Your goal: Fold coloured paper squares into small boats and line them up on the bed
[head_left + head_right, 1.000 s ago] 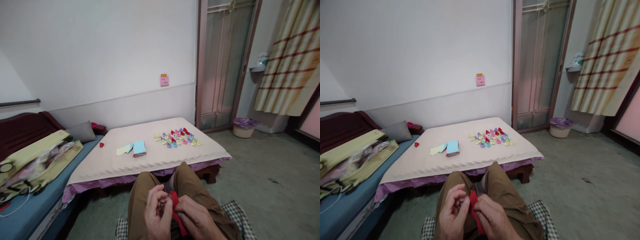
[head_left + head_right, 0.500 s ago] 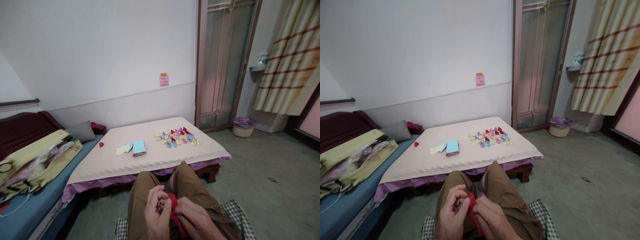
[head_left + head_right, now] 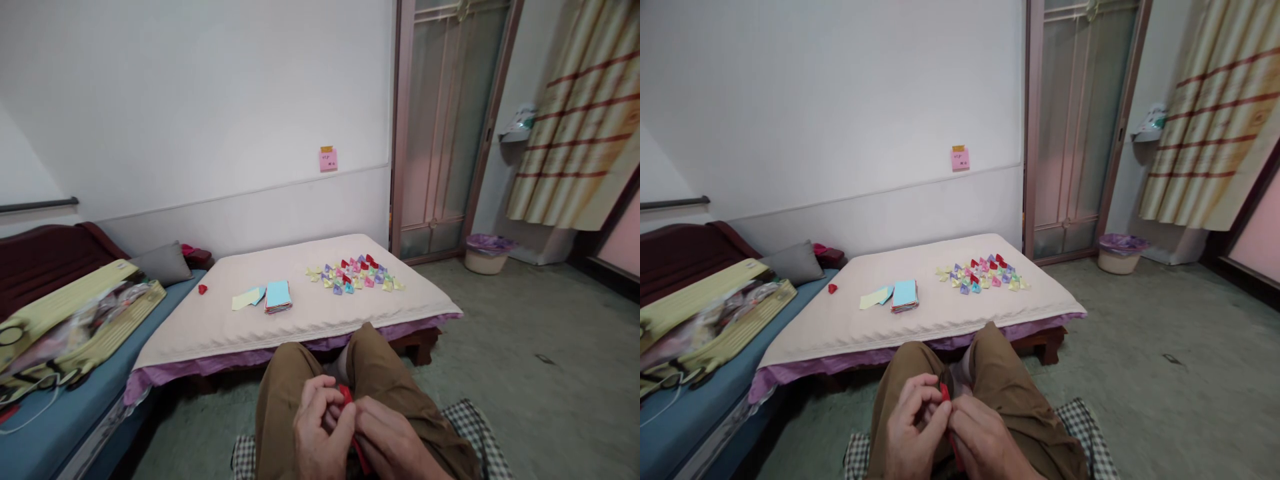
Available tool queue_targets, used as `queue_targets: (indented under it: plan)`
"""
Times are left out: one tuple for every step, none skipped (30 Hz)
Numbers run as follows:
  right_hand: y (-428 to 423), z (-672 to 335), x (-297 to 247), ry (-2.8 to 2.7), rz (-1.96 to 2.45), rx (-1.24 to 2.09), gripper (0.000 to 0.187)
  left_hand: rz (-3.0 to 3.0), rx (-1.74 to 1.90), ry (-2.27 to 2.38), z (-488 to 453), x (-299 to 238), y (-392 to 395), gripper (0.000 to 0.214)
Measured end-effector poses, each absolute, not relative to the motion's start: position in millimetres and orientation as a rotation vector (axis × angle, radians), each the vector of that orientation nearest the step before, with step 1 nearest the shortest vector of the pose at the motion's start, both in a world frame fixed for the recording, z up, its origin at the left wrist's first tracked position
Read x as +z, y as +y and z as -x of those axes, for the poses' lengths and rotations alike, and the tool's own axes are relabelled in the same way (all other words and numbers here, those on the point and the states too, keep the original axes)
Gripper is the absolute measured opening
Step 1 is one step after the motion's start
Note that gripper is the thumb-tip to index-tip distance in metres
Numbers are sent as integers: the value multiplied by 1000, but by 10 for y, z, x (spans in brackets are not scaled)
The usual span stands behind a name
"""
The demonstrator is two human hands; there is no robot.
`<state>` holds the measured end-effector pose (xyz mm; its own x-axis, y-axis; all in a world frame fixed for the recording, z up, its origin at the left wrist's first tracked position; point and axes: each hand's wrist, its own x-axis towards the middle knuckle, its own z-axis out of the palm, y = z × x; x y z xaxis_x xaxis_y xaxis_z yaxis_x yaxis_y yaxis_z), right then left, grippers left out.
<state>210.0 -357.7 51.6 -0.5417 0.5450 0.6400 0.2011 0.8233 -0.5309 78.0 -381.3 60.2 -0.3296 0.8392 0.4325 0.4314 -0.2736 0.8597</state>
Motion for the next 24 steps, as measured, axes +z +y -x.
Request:
queue_targets:
  plan:
    - [-3578, -2099, 519, -2149, 533, 509, 23, -1555, 1619, 1637, -776, 598, -3809, 11]
    - [-3578, -2099, 523, -2158, 520, 514, 23, -1551, 1607, 1638, -771, 594, -3805, 11]
    - [-3579, -2101, 525, -2163, 511, 517, 23, -1550, 1597, 1634, -762, 592, -3801, 11]
    - [-3579, -2102, 526, -2169, 508, 517, 23, -1550, 1586, 1629, -751, 593, -3797, 11]
    - [-3579, -2104, 525, -2171, 511, 511, 22, -1546, 1576, 1621, -736, 596, -3793, 11]
    - [-3578, -2106, 522, -2175, 520, 505, 22, -1536, 1567, 1612, -718, 603, -3789, 12]
    - [-3577, -2108, 518, -2173, 532, 503, 21, -1528, 1549, 1594, -699, 615, -3786, 13]
    - [-3574, -2111, 513, -2168, 543, 509, 21, -1524, 1524, 1565, -678, 629, -3782, 13]
    - [-3572, -2113, 508, -2159, 554, 526, 22, -1522, 1493, 1526, -658, 647, -3779, 13]
    - [-3569, -2117, 503, -2145, 561, 552, 22, -1521, 1455, 1479, -640, 665, -3775, 12]
    - [-3566, -2121, 499, -2126, 566, 581, 22, -1513, 1419, 1433, -627, 683, -3771, 12]
    - [-3564, -2125, 495, -2107, 568, 609, 21, -1498, 1389, 1395, -621, 701, -3769, 11]
    - [-3562, -2129, 493, -2093, 565, 630, 21, -1475, 1373, 1376, -620, 715, -3767, 12]
    - [-3560, -2132, 492, -2084, 559, 644, 20, -1452, 1375, 1376, -625, 727, -3766, 13]
    - [-3560, -2135, 494, -2081, 553, 654, 20, -1439, 1383, 1385, -634, 736, -3766, 14]
    - [-3560, -2136, 499, -2082, 550, 660, 20, -1436, 1397, 1403, -645, 742, -3768, 15]
    - [-3562, -2137, 506, -2087, 551, 666, 20, -1442, 1410, 1420, -654, 745, -3770, 15]
    - [-3563, -2136, 517, -2096, 554, 673, 20, -1450, 1420, 1432, -662, 748, -3772, 15]
    - [-3564, -2136, 528, -2104, 562, 679, 20, -1454, 1426, 1436, -666, 748, -3775, 14]
    - [-3564, -2136, 541, -2112, 568, 687, 19, -1450, 1430, 1435, -667, 748, -3776, 13]
    - [-3563, -2136, 551, -2122, 569, 697, 19, -1439, 1433, 1433, -666, 747, -3777, 12]
    - [-3562, -2136, 559, -2130, 568, 707, 19, -1422, 1441, 1431, -665, 745, -3776, 11]
    - [-3560, -2137, 562, -2137, 564, 721, 19, -1402, 1448, 1425, -663, 742, -3773, 10]
    - [-3558, -2139, 562, -2139, 560, 736, 20, -1370, 1451, 1417, -664, 738, -3768, 9]
